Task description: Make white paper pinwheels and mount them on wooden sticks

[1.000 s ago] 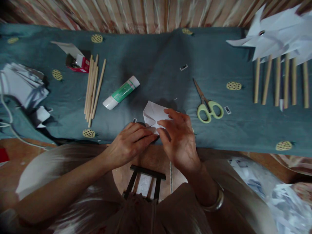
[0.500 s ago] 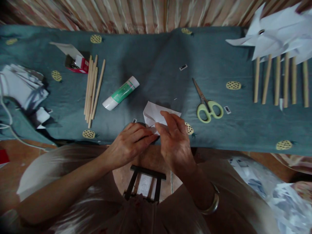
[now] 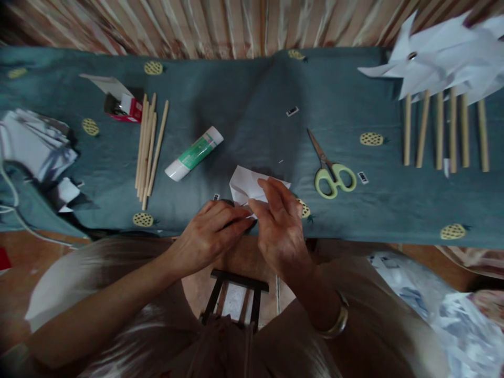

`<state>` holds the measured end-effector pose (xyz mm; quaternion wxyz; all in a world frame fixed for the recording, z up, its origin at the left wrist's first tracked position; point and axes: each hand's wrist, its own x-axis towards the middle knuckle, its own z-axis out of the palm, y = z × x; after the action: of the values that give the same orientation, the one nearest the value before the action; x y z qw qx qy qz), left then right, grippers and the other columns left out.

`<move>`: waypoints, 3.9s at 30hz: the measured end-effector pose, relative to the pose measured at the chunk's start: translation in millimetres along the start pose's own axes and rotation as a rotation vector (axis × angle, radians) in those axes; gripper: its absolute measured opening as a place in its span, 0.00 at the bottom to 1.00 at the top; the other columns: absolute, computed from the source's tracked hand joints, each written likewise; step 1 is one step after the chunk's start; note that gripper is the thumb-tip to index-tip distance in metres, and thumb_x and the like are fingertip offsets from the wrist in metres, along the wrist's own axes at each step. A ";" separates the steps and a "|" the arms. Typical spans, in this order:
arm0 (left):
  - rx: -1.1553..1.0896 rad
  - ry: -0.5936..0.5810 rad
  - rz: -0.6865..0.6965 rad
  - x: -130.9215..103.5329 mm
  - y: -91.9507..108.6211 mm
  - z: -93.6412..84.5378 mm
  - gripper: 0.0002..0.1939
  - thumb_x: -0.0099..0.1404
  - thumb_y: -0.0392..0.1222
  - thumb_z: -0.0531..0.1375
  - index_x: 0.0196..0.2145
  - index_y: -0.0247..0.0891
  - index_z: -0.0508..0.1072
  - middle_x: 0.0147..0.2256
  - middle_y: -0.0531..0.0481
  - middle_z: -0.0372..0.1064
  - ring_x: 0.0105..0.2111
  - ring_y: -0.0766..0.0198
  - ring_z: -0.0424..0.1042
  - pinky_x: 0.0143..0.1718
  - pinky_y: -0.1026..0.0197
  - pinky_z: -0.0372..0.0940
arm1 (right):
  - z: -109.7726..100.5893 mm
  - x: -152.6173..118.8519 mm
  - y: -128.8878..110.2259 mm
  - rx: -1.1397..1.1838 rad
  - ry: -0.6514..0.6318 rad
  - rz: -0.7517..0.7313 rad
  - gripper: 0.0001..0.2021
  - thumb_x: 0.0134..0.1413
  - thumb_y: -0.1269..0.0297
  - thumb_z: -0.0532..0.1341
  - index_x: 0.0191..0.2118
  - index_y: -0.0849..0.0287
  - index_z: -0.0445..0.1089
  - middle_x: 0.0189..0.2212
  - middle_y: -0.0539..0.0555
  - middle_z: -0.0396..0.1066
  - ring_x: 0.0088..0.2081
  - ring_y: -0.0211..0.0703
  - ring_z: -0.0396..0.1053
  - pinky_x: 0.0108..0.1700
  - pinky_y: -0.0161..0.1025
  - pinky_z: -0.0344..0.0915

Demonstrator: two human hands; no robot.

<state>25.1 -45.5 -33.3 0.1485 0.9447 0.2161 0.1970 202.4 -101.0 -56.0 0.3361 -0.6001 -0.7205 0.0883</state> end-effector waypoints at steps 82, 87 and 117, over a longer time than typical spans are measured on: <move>-0.067 0.045 0.044 -0.3 4.3 2.3 0.11 0.70 0.35 0.54 0.48 0.30 0.69 0.44 0.43 0.75 0.45 0.60 0.71 0.43 0.57 0.67 | -43.0 14.7 9.0 0.151 -0.256 0.144 0.04 0.54 0.67 0.62 0.34 0.54 0.75 0.50 0.56 0.72 0.53 0.52 0.69 0.52 0.52 0.69; -0.066 0.031 0.033 -2.0 4.6 3.2 0.13 0.71 0.34 0.54 0.51 0.31 0.68 0.44 0.43 0.75 0.43 0.60 0.71 0.41 0.57 0.67 | -40.3 16.3 5.9 0.151 -0.243 0.179 0.05 0.54 0.69 0.60 0.29 0.56 0.72 0.49 0.58 0.73 0.53 0.52 0.70 0.52 0.52 0.68; -0.092 0.008 -0.033 -2.9 8.7 10.4 0.11 0.71 0.34 0.53 0.48 0.33 0.70 0.40 0.45 0.72 0.42 0.60 0.68 0.41 0.56 0.68 | -26.8 14.3 -1.6 -0.057 -0.094 0.167 0.05 0.54 0.69 0.60 0.28 0.57 0.69 0.45 0.59 0.74 0.48 0.51 0.70 0.51 0.51 0.67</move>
<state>30.2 -56.4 -40.1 0.1940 0.9325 0.2230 0.2077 216.1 -95.6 -29.4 0.2759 -0.6628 -0.6850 0.1235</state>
